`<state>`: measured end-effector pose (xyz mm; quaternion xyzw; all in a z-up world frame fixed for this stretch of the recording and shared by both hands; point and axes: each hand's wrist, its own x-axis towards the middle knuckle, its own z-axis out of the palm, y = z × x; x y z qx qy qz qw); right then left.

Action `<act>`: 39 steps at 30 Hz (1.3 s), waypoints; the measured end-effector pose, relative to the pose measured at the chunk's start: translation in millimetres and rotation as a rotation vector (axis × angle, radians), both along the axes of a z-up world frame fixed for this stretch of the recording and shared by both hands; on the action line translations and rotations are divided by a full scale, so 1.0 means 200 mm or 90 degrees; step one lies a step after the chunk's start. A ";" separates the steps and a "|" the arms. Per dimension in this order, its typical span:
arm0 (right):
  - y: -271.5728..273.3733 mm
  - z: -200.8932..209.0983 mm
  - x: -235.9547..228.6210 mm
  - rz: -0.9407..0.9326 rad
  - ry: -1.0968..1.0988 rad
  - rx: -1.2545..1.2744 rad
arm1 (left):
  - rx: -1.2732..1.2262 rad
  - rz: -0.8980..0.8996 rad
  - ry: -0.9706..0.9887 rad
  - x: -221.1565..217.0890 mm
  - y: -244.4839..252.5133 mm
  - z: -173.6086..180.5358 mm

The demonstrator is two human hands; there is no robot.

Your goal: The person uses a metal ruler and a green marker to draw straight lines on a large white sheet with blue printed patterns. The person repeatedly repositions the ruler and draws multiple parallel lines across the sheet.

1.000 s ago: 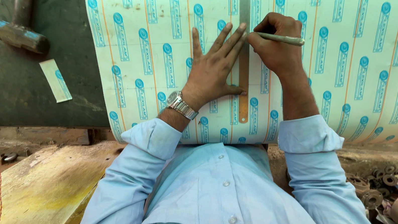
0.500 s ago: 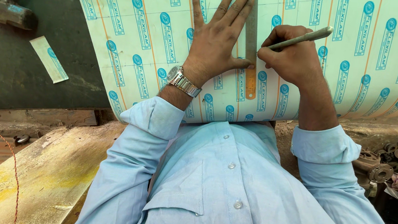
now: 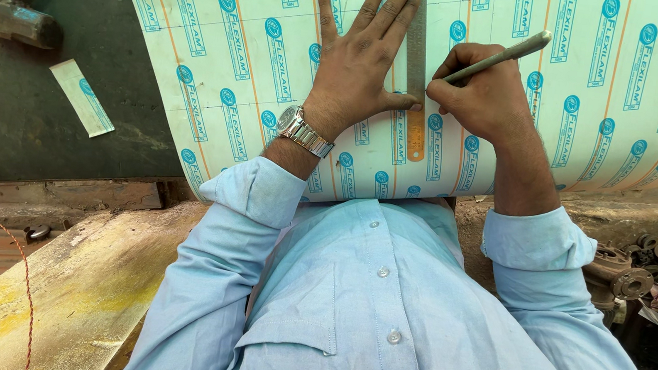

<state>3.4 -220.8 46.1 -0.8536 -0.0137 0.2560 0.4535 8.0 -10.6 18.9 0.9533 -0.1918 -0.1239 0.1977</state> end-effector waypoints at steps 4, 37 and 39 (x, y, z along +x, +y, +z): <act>0.02 0.01 0.03 -0.007 -0.029 0.012 | -0.006 0.003 -0.008 0.00 0.00 0.00; 0.13 -0.22 0.66 -0.128 -0.347 0.207 | 0.050 -0.005 0.020 0.02 -0.02 0.02; 0.10 -0.18 0.56 -0.162 -0.385 0.213 | 0.054 -0.005 0.027 0.02 -0.02 0.02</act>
